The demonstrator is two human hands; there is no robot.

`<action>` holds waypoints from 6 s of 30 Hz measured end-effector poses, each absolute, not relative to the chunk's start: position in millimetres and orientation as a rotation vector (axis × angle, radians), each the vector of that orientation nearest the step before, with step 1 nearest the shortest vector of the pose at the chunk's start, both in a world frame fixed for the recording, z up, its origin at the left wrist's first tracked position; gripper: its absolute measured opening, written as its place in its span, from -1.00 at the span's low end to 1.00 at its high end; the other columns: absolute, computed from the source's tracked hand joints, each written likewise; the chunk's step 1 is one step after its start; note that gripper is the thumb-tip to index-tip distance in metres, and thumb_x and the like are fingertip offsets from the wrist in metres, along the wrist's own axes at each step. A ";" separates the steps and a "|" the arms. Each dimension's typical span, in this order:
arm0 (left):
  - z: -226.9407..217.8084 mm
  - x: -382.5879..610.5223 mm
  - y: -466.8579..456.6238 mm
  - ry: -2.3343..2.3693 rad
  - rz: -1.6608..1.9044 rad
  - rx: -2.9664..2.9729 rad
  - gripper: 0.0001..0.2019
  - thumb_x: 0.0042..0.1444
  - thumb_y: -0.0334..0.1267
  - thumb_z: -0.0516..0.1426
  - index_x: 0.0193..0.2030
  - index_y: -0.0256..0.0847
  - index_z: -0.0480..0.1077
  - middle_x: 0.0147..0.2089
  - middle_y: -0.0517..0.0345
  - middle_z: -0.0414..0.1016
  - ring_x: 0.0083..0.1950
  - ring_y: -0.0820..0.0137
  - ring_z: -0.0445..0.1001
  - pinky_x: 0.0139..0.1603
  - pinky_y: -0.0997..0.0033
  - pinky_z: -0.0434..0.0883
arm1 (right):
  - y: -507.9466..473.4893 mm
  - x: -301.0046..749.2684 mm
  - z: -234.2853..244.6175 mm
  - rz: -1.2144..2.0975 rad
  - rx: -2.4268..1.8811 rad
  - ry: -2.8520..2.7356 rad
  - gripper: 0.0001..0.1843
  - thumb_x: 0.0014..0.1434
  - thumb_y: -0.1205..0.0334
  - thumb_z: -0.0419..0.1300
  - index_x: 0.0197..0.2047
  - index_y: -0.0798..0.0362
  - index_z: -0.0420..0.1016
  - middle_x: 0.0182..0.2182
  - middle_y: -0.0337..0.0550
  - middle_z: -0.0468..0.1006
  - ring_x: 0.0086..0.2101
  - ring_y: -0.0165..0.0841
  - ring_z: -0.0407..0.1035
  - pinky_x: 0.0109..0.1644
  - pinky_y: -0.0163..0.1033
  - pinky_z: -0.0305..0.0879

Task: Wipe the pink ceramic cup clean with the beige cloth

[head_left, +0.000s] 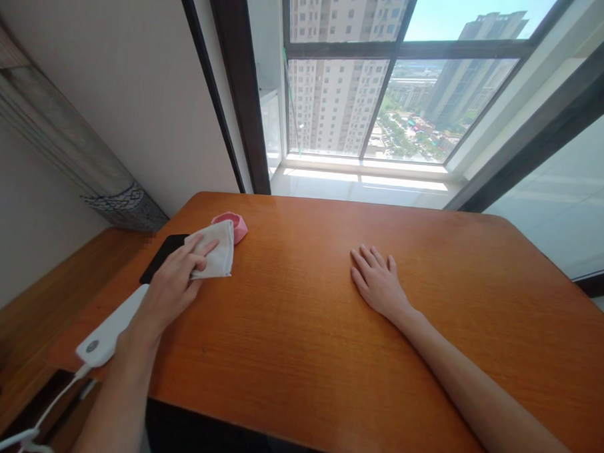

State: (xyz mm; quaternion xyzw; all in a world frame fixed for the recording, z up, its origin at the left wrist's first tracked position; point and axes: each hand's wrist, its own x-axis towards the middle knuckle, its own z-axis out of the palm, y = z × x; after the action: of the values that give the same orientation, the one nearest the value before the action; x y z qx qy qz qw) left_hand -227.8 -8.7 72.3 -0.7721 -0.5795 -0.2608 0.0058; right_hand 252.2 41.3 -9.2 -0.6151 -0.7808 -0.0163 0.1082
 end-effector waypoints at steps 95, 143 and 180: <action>9.5 -82.3 96.3 -1.827 -0.911 -2.455 -0.68 0.45 -0.34 0.04 0.14 -0.17 0.59 0.18 -0.04 0.69 0.21 0.12 0.59 0.38 0.05 0.45 | 40.9 248.2 -8.1 -0.082 -1.840 -2.298 -0.38 0.59 0.03 -0.17 0.57 0.00 0.26 0.56 0.07 0.25 0.53 0.09 0.08 0.55 0.43 -0.07; 29.2 -15.3 29.1 -1.487 -0.725 -2.778 -0.91 0.39 -0.40 0.14 -0.10 -0.11 0.42 -0.12 0.04 0.59 -0.10 0.18 0.58 -0.03 0.19 0.54 | 39.8 246.6 -4.6 -0.062 -1.821 -2.287 -0.37 0.58 0.05 -0.16 0.57 0.01 0.27 0.56 0.11 0.24 0.53 0.11 0.07 0.55 0.45 -0.08; 63.4 -195.4 99.1 -2.211 -0.269 -2.581 -0.82 0.17 -0.19 0.14 -0.21 -0.10 0.58 -0.02 0.06 0.69 0.15 0.06 0.59 0.46 -0.07 0.24 | 42.4 254.2 3.7 0.162 -1.520 -1.986 -0.72 0.39 0.29 0.02 -0.29 -0.05 0.50 0.06 0.00 0.72 0.04 -0.11 0.54 0.27 0.04 0.32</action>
State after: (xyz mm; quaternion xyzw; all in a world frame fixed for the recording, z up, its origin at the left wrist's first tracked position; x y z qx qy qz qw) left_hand -195.4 99.1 63.4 -0.7502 -0.6428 -0.0783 -0.1333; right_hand 254.2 42.4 3.7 -0.5761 -0.7528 0.0615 0.3125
